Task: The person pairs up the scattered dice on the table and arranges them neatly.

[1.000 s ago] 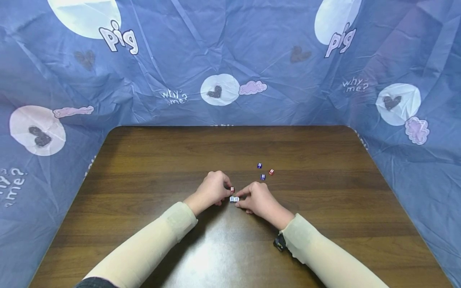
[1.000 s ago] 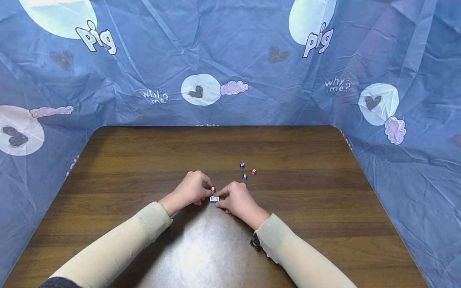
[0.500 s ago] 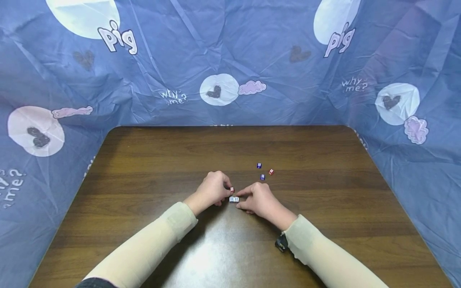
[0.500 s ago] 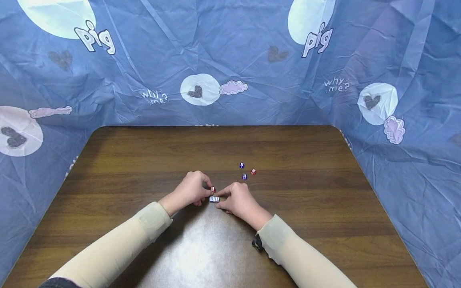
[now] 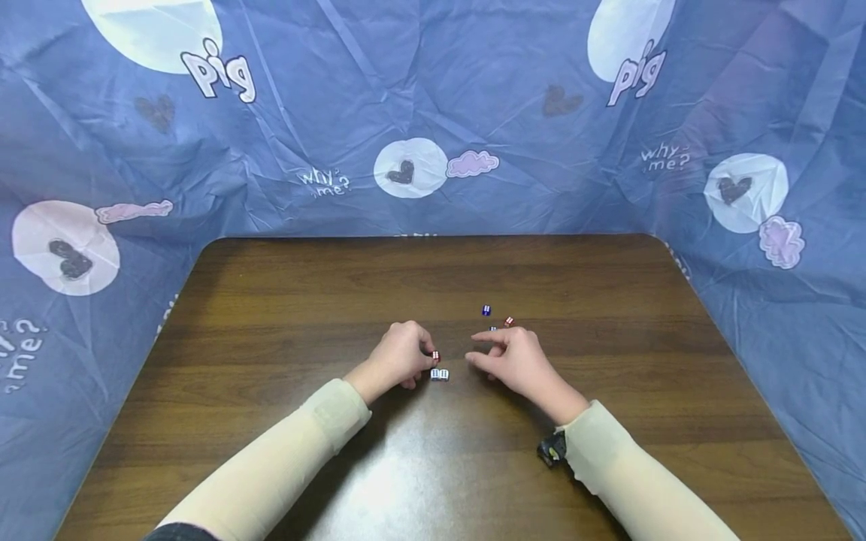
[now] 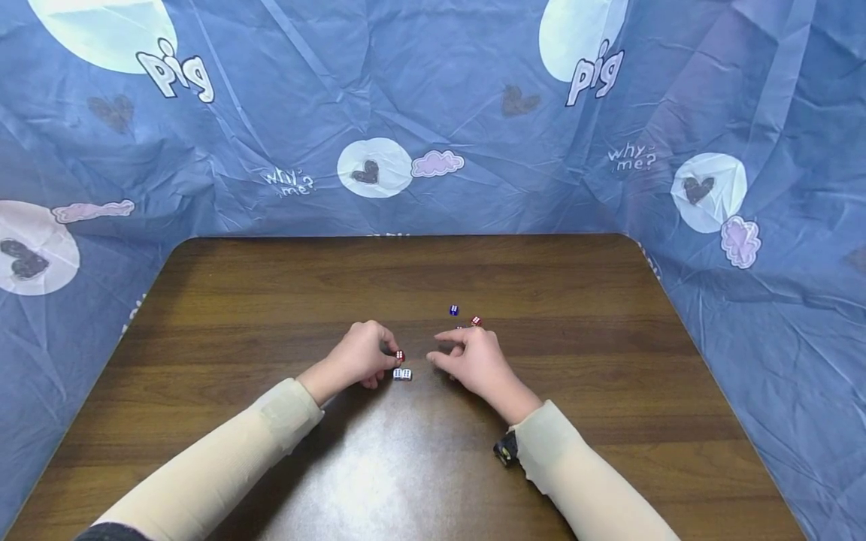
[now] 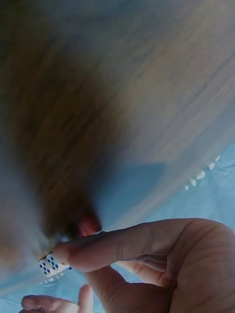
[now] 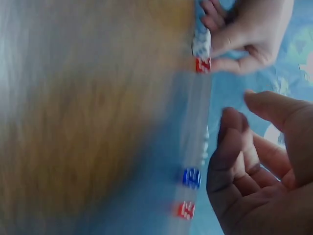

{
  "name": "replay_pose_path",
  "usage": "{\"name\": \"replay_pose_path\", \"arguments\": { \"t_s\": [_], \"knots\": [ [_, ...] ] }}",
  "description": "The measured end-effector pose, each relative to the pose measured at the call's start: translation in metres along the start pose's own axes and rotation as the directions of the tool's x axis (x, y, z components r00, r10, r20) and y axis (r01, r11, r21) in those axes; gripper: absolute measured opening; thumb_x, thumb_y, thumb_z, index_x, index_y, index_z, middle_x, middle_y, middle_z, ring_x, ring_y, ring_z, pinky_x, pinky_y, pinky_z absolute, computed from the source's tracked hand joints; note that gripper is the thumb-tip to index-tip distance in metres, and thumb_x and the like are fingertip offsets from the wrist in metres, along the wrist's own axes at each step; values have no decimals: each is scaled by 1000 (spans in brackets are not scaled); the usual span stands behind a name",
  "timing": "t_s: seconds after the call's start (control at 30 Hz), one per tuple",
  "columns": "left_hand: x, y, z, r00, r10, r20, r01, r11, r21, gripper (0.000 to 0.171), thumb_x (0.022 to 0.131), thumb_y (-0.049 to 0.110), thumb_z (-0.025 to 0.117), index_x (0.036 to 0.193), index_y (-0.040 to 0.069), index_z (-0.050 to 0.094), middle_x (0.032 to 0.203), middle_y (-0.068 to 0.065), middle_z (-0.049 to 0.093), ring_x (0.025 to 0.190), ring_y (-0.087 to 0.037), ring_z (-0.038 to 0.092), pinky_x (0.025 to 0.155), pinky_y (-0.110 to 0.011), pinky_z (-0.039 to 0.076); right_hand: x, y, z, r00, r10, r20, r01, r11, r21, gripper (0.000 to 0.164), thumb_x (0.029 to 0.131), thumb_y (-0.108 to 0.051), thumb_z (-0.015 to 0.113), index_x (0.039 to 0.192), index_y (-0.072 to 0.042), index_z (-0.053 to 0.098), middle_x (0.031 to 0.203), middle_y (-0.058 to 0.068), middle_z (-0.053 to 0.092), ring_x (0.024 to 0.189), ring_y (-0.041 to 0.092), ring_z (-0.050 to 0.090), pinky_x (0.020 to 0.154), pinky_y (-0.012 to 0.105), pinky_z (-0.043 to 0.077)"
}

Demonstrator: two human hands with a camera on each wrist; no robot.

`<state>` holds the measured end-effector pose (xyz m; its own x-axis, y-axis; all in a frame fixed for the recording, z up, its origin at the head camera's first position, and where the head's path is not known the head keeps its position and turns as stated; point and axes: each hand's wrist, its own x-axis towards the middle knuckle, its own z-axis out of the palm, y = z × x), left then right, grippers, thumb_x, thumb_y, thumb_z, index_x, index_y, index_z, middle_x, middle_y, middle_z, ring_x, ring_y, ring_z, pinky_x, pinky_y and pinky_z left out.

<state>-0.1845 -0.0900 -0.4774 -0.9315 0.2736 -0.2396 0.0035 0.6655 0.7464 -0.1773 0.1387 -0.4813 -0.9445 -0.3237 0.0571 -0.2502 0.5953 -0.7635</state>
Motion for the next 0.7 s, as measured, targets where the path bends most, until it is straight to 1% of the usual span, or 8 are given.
{"name": "replay_pose_path", "arguments": {
  "t_s": [0.13, 0.27, 0.37, 0.47, 0.6, 0.7],
  "knots": [
    [-1, 1, -1, 1000, -7, 9, 7, 1000, -22, 5, 85, 0, 76, 81, 0, 73, 54, -15, 64, 38, -19, 61, 36, -31, 54, 4, 8, -14, 996, 45, -72, -42, 998, 47, 37, 89, -23, 82, 117, -2, 75, 53, -1, 61, 47, 17, 63, 50, 26, 49],
    [-1, 1, 0, 1000, -9, 8, 9, 999, -34, 7, 85, -1, 75, 80, 2, 73, 54, -16, 64, 38, -19, 61, 36, -31, 54, 9, 20, -25, 986, 123, -109, -112, 989, 99, 43, 88, -25, 83, 122, -2, 73, 58, 5, 64, 48, 20, 64, 45, 24, 47],
    [-2, 1, 0, 1000, -9, 10, 9, 999, -33, 9, 85, -2, 75, 79, 3, 72, 54, -16, 63, 38, -19, 61, 36, -31, 54, 12, 29, -32, 977, 179, -114, -165, 978, 126, 47, 88, -28, 83, 125, -3, 72, 62, 9, 67, 49, 21, 65, 44, 25, 49],
    [-1, 1, 0, 1000, -13, 11, 13, 999, -32, 10, 85, -2, 75, 78, 4, 71, 54, -17, 63, 38, -19, 61, 36, -31, 55, 14, 38, -38, 970, 221, -99, -207, 969, 132, 48, 89, -31, 82, 127, -4, 71, 64, 12, 68, 53, 23, 67, 46, 27, 51],
    [-1, 0, 0, 1000, -14, 11, 15, 999, -32, 12, 86, -2, 75, 77, 5, 70, 54, -16, 63, 38, -18, 60, 37, -32, 55, 18, 48, -41, 955, 288, -74, -279, 954, 113, 48, 90, -35, 80, 128, -6, 70, 64, 9, 68, 57, 23, 68, 51, 29, 54],
    [0, -1, 1, 1000, -11, 11, 11, 999, -31, 15, 86, -2, 75, 75, 5, 69, 53, -16, 63, 37, -18, 60, 37, -32, 55, 22, 52, -41, 944, 321, -73, -315, 946, 82, 48, 91, -37, 79, 127, -6, 71, 63, 5, 68, 57, 20, 68, 53, 29, 56]
  ]
}}
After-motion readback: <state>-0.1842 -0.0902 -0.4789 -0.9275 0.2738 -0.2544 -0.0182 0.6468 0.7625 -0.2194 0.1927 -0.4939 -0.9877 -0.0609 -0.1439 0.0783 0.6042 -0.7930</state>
